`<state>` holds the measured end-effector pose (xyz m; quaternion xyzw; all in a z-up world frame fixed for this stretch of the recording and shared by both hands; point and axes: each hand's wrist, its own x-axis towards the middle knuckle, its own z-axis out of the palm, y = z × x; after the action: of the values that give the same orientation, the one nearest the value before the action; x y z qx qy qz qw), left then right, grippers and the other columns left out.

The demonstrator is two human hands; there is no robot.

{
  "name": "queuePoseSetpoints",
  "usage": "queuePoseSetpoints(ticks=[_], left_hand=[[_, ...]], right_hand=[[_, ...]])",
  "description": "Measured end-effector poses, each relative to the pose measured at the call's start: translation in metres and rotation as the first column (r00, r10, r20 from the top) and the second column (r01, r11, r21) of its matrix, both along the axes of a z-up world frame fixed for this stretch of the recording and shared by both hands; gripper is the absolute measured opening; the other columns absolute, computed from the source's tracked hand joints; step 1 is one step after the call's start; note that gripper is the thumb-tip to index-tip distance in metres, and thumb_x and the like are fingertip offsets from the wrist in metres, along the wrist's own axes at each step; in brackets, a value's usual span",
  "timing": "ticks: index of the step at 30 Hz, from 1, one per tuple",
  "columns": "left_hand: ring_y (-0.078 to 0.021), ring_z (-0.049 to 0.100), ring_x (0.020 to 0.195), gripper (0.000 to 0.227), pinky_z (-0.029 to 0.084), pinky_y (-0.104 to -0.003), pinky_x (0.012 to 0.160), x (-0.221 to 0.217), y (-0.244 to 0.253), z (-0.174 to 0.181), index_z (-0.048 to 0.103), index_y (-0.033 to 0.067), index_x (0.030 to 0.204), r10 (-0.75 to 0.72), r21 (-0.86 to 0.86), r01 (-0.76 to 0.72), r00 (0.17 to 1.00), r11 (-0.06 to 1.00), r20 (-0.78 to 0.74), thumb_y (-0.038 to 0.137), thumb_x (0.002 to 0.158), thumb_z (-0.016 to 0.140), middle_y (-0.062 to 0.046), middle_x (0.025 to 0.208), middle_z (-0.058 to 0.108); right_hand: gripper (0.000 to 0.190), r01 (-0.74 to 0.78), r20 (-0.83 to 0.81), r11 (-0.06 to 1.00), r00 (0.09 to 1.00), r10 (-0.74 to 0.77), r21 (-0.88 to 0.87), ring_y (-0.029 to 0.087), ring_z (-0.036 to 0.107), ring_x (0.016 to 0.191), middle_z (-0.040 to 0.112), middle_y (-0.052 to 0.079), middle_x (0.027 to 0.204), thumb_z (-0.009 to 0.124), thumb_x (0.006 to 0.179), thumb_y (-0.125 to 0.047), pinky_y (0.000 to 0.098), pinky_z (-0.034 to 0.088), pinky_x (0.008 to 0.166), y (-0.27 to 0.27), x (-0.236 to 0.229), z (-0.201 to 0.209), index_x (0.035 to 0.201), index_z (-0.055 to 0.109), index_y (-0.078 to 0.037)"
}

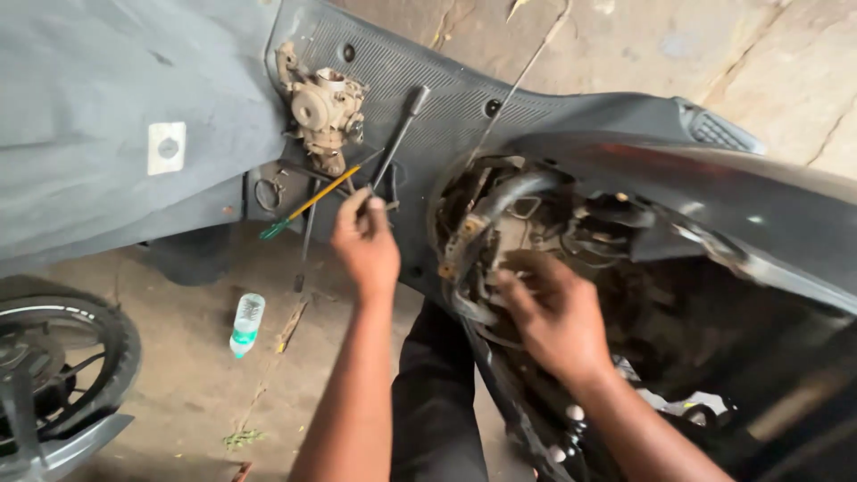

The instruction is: Removing and inspecting the carburetor of a scooter.

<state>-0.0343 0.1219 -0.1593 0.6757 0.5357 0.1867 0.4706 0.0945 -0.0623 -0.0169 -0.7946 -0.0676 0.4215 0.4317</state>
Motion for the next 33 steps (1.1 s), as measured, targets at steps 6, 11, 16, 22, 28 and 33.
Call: queuePoseSetpoints(ticks=[6,11,16,22,28,33], left_hand=[[-0.0159,0.072,0.099,0.026,0.058,-0.029,0.089,0.087,-0.118,0.191,0.065,-0.0012,0.126,-0.049,-0.216,0.114,0.957,0.97,0.286,0.016,0.106,0.062,-0.011,0.11,0.075],[-0.0297,0.065,0.113,0.024,0.047,-0.041,0.101,0.092,-0.172,0.277,0.065,0.0057,0.117,-0.8,0.49,0.65,0.566,0.58,0.197,0.016,0.098,0.054,-0.02,0.119,0.069],[-0.0261,0.058,0.101,0.043,0.046,-0.038,0.091,0.036,-0.196,0.164,0.062,-0.0056,0.117,-0.423,-0.369,0.486,0.873,0.792,0.243,0.032,0.113,0.042,-0.018,0.107,0.064],[-0.0212,0.06,0.129,0.076,0.049,-0.035,0.106,0.01,-0.204,0.328,0.054,0.0019,0.144,0.296,-0.832,0.473,0.783,0.289,0.548,0.063,0.102,0.039,-0.01,0.144,0.059],[-0.021,0.062,0.112,0.057,0.047,-0.038,0.093,-0.004,-0.17,0.225,0.057,0.0041,0.139,0.121,-0.85,0.187,0.952,0.492,0.28,0.044,0.097,0.057,-0.011,0.136,0.063],[-0.0266,0.066,0.082,0.046,0.054,-0.042,0.074,-0.029,-0.095,0.169,0.058,-0.0039,0.12,0.337,-0.797,0.139,0.853,0.588,0.398,0.037,0.102,0.068,-0.016,0.104,0.063]], right_hand=[[0.033,0.351,-0.255,0.918,0.885,-0.39,-0.185,0.017,0.068,0.085,0.075,0.014,0.1,0.068,0.097,-0.022,0.0322,0.053,0.075,-0.085,-0.004,0.026,0.121,0.071,0.0],[0.059,0.763,-0.869,0.556,0.475,-0.136,0.33,0.027,0.06,0.114,0.064,0.016,0.13,0.043,0.116,-0.052,0.0404,0.048,0.098,-0.109,-0.016,0.063,0.136,0.058,0.002],[0.069,0.564,-0.714,0.577,0.699,0.048,0.591,0.026,0.05,0.134,0.056,0.012,0.144,0.032,0.113,-0.061,0.0383,0.038,0.113,-0.1,-0.027,0.109,0.143,0.052,-0.002],[0.066,0.13,0.227,0.939,0.951,-0.208,0.318,0.028,0.052,0.137,0.057,0.017,0.146,0.046,0.102,-0.05,0.0377,0.039,0.116,-0.145,-0.02,0.069,0.145,0.051,-0.001],[0.056,0.298,0.151,0.926,0.929,-0.337,0.234,0.031,0.055,0.133,0.059,0.022,0.142,0.048,0.109,-0.038,0.0394,0.04,0.113,-0.107,-0.114,0.089,0.147,0.049,0.003],[0.064,0.151,-0.129,0.899,0.986,-0.107,0.412,0.036,0.046,0.143,0.055,0.025,0.153,0.048,0.11,-0.04,0.0409,0.035,0.116,-0.084,-0.129,0.129,0.153,0.047,0.007]])
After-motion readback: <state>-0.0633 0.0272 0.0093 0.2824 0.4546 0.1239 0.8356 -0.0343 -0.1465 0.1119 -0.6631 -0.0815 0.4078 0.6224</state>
